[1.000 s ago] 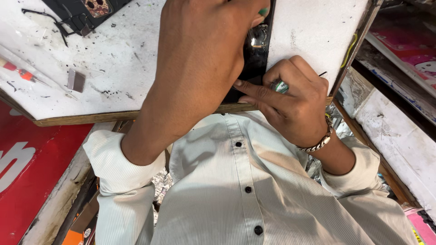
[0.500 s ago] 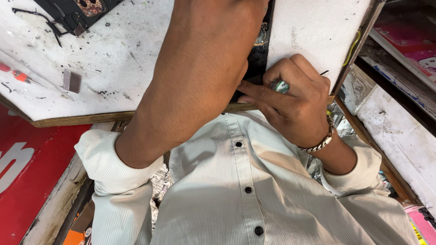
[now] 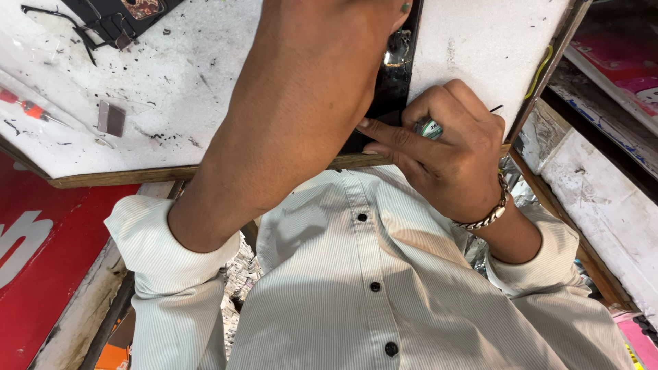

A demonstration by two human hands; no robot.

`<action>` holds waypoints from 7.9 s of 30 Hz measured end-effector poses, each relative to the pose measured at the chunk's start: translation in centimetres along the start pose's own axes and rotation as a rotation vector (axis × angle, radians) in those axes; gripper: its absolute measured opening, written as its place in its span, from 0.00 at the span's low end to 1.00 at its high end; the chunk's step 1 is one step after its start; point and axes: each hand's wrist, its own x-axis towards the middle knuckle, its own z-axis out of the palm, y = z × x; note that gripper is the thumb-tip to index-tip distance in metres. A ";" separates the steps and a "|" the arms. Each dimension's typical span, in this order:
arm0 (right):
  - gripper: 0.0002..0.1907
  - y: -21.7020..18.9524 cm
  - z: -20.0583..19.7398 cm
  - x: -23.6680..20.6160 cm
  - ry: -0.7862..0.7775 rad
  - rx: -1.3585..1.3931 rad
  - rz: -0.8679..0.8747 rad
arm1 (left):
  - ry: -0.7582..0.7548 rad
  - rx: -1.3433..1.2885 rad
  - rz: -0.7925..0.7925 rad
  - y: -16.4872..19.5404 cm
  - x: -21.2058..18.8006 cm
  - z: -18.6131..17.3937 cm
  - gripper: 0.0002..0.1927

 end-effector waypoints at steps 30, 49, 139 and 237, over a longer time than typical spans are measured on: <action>0.20 0.0 0.1 0.0 0.006 0.027 -0.002 | -0.054 0.226 0.128 0.1 0.4 -0.7 0.11; 0.19 -0.3 -0.2 0.1 -0.014 0.008 0.014 | -0.104 -0.070 -0.020 -0.3 0.2 -1.5 0.01; 0.11 -2.6 -6.8 1.0 -0.332 0.317 0.041 | -0.229 0.197 0.264 7.0 -5.8 -3.2 0.32; 0.14 3.7 -9.4 8.4 0.007 -0.321 -0.391 | -0.458 -0.840 -0.180 -5.3 -2.6 -5.0 0.13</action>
